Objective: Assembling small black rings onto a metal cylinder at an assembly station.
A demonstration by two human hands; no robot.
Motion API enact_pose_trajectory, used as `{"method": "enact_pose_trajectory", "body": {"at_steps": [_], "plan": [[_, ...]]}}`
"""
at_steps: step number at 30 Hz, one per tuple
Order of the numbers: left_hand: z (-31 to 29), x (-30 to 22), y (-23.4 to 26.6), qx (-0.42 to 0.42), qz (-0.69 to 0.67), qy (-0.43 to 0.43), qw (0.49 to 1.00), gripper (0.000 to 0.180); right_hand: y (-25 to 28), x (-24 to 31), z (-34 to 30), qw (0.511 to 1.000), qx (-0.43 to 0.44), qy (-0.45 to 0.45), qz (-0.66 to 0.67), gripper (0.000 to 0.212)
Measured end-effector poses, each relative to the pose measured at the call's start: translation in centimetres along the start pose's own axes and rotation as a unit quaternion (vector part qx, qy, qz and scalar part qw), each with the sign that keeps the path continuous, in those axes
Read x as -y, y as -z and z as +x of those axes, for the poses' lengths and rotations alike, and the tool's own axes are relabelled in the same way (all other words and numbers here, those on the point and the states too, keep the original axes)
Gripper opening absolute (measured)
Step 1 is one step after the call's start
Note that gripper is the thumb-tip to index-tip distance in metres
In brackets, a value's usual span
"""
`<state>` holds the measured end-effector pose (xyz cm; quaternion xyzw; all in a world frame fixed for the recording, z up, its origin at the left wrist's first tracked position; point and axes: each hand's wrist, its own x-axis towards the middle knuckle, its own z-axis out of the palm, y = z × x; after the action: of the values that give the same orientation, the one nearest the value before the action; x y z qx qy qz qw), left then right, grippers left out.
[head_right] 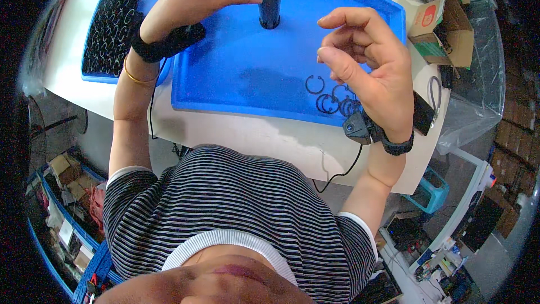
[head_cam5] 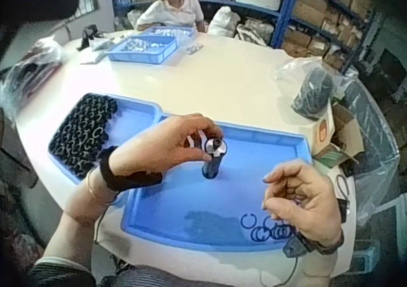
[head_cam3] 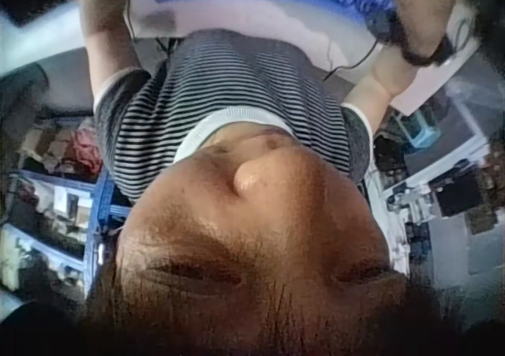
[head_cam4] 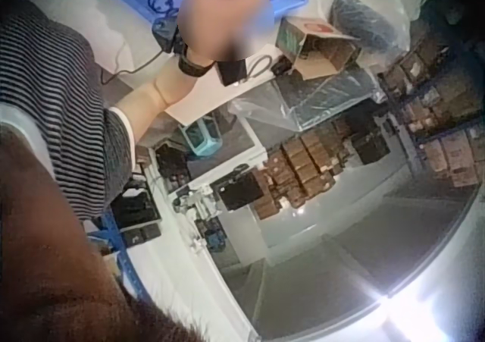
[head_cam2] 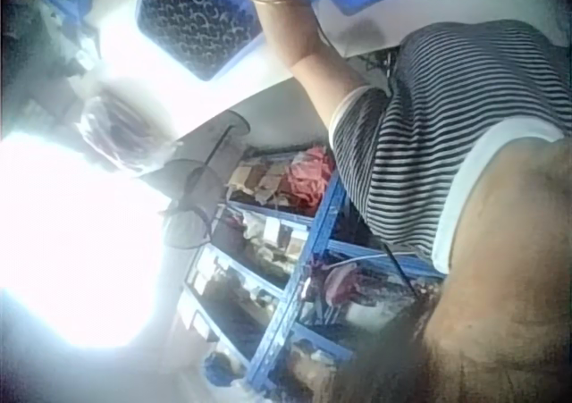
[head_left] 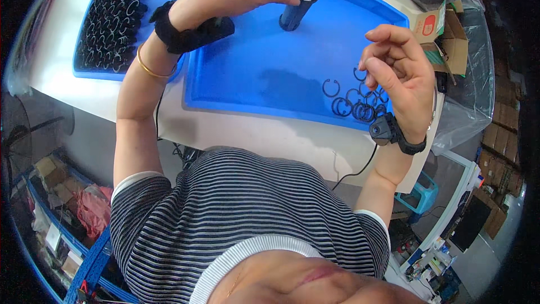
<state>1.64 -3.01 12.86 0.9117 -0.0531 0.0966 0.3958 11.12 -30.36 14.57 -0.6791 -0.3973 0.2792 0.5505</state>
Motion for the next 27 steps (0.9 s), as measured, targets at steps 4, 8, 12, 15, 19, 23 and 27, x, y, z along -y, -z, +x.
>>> {"method": "enact_pose_trajectory", "body": {"at_steps": [4,8,12,15,19,23,27], "plan": [[0.0,0.2,-0.1,0.003,-0.058,0.031,0.998,0.037,0.0,-0.1,0.1,1.000,0.006,-0.003,0.000,0.032],[-0.1,0.6,-0.3,0.022,-0.069,0.048,0.996,0.044,0.1,-0.3,0.1,1.000,0.013,0.006,0.005,0.032],[-0.3,1.7,-1.0,0.006,-0.023,-0.002,1.000,0.054,0.2,-0.3,0.1,1.000,0.014,0.005,-0.001,0.032],[-0.4,1.4,-1.0,-0.023,-0.007,-0.050,0.998,0.060,0.6,-0.3,0.2,1.000,0.021,0.000,-0.009,0.031],[-0.6,0.1,-0.3,0.026,0.005,0.018,0.999,0.057,1.1,-0.5,0.2,1.000,0.002,-0.002,-0.012,0.031],[-1.9,0.4,-0.3,0.003,-0.017,0.006,1.000,0.051,3.2,-1.3,0.6,0.996,-0.057,0.030,-0.057,0.030],[-3.1,-3.9,0.9,0.030,0.009,0.111,0.993,0.051,5.3,-2.6,1.1,0.994,-0.056,0.015,-0.090,0.025]]}}
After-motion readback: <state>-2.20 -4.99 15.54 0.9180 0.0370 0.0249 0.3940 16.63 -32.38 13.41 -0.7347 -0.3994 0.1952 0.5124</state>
